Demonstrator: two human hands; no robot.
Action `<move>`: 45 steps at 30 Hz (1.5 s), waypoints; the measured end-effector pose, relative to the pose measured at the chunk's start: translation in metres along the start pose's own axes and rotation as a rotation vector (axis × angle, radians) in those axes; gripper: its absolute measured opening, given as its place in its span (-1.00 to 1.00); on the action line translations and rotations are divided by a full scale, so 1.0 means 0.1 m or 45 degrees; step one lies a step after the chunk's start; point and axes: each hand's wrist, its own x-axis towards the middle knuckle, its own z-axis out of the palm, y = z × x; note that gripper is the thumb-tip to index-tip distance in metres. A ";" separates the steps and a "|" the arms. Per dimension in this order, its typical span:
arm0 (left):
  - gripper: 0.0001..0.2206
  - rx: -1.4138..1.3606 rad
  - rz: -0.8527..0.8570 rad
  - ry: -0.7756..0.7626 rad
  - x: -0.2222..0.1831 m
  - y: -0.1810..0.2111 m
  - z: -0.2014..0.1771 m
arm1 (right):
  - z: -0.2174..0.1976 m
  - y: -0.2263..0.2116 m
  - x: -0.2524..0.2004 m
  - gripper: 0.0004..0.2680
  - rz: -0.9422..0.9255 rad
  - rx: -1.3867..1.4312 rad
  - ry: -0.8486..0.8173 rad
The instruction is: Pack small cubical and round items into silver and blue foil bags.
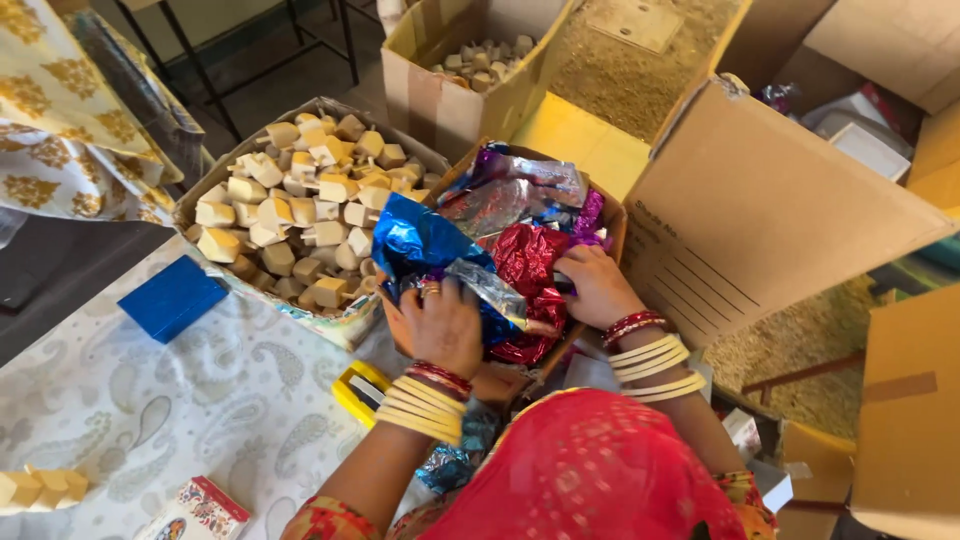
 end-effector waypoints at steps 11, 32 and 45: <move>-0.34 -0.464 0.219 -0.236 0.22 -0.04 -0.50 | 0.51 0.43 0.15 -0.65 -0.112 0.142 -0.066; -0.68 -0.427 -0.107 -0.488 0.17 -0.13 -0.08 | 0.11 0.68 0.36 -0.47 0.395 1.054 -0.144; -0.18 -0.521 -0.307 -0.390 0.30 -0.08 -0.04 | 0.11 0.60 0.26 -0.41 0.127 0.921 -0.448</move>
